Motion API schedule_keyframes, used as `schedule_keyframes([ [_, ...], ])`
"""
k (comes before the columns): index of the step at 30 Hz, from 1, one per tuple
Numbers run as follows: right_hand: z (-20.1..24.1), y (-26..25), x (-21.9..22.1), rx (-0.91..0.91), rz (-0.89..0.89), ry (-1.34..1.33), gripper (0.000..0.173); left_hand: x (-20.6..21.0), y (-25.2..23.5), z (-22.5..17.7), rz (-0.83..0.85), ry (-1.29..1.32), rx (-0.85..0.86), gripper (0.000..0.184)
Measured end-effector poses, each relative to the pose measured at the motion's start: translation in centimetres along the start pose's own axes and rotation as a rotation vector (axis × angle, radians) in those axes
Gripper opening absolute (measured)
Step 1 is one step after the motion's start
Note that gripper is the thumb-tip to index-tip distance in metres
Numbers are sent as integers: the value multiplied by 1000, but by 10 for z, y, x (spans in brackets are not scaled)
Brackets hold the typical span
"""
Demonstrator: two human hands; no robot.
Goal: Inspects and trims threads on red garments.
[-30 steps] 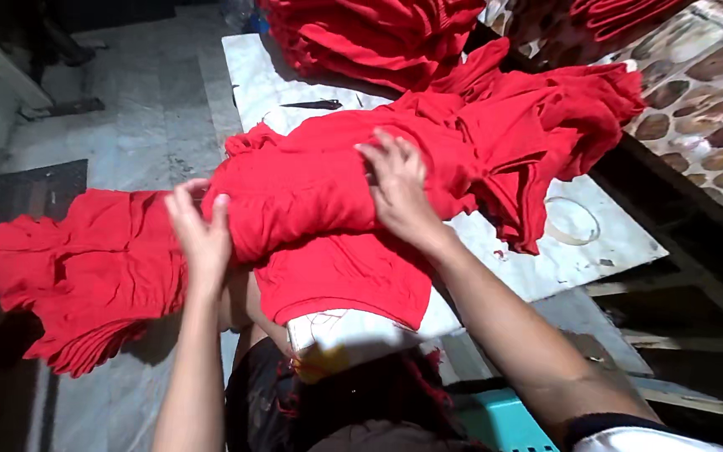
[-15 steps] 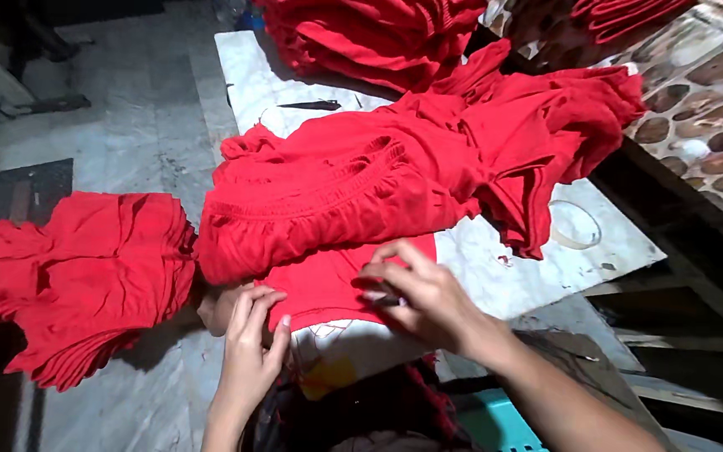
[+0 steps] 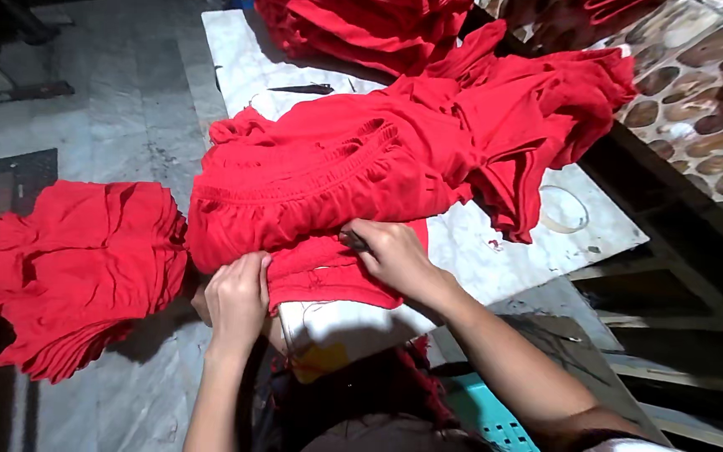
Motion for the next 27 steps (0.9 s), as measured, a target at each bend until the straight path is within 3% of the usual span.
schedule_keyframes([
  [5, -9, 0, 13, 47, 37, 17, 10, -7, -2, -9, -63, -110, -30, 28],
  [7, -7, 1, 12, 63, 25, 2, 12, -20, 1, -25, -89, -38, -13, 30],
  [10, -5, 2, 12, 65, -9, -9, 14, -18, 5, -49, -7, 132, 3, 29],
  [13, -4, 3, 12, 73, -34, -23, 15, 9, 7, -62, 133, 138, -1, 28],
  [16, -4, 5, 11, 68, -48, -10, 16, 16, 7, -64, 153, 166, 4, 22],
  [18, -5, 6, 11, 60, -50, -16, 16, 13, 9, -60, 175, 252, -19, 21],
  [23, -7, 6, 11, 76, -8, -87, 21, -2, 29, -48, 229, 786, -106, 22],
  [27, 7, 21, -1, 49, -6, -97, 44, -16, 45, -47, 166, 782, -113, 18],
])
Point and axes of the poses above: each hand's wrist, its own y-axis away from the middle knuckle, its own x-axis out of the palm, z = x × y, the point moved 8 cm from there along -y, towards the middle knuckle, and after that the axes turned 1 degree about -x, right-handed, at the moved point
